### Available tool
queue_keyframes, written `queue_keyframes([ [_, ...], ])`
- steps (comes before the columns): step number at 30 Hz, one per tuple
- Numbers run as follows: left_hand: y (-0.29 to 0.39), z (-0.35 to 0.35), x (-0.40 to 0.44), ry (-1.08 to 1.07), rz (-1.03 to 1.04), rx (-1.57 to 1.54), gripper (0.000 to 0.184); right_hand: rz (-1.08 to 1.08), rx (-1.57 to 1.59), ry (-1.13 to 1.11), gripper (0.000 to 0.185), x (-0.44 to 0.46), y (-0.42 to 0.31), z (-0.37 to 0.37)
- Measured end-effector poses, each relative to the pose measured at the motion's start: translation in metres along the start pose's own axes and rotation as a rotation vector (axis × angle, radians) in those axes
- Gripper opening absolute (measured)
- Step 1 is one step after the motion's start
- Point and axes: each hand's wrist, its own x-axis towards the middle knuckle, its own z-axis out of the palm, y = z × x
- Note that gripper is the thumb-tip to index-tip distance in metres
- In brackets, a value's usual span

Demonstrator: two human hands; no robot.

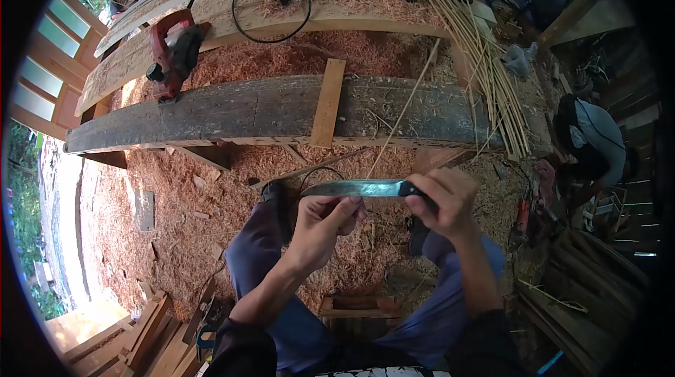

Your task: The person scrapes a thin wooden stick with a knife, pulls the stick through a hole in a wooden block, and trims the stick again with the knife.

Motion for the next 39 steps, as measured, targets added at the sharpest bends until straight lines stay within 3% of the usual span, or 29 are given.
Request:
queue_keyframes([
  [6,0.000,-0.003,-0.001,-0.021,-0.053,-0.154,0.019,0.033,-0.011,-0.010,0.037,-0.004,0.015,-0.005],
  [8,0.001,-0.009,-0.003,-0.046,-0.050,-0.141,0.022,0.086,-0.075,0.217,0.042,0.003,0.031,-0.005],
  [11,-0.006,-0.010,-0.003,-0.078,-0.052,-0.150,0.028,0.082,0.017,0.254,0.042,0.004,0.018,0.002],
  [12,-0.008,-0.009,-0.004,-0.085,-0.069,-0.163,0.029,0.039,-0.013,0.093,0.041,-0.002,0.010,0.001],
  [15,-0.010,-0.005,-0.009,-0.016,-0.098,-0.174,0.029,-0.049,0.021,0.046,0.042,0.000,-0.013,0.016],
  [24,-0.008,-0.007,-0.004,-0.070,-0.047,-0.140,0.029,0.119,-0.017,0.149,0.042,0.000,0.009,-0.002],
  [26,-0.010,-0.004,-0.006,-0.089,-0.045,-0.144,0.025,0.012,0.022,-0.006,0.038,-0.006,-0.008,0.003],
  [29,-0.005,0.001,-0.006,-0.068,-0.034,-0.130,0.020,0.022,0.023,-0.054,0.038,-0.006,-0.007,0.006],
  [37,-0.008,-0.007,-0.004,-0.051,-0.005,-0.131,0.018,0.014,-0.018,0.069,0.039,-0.001,0.014,-0.004],
  [39,-0.004,-0.007,-0.006,-0.048,0.024,-0.122,0.022,0.125,-0.051,0.204,0.040,0.003,0.024,-0.008],
])
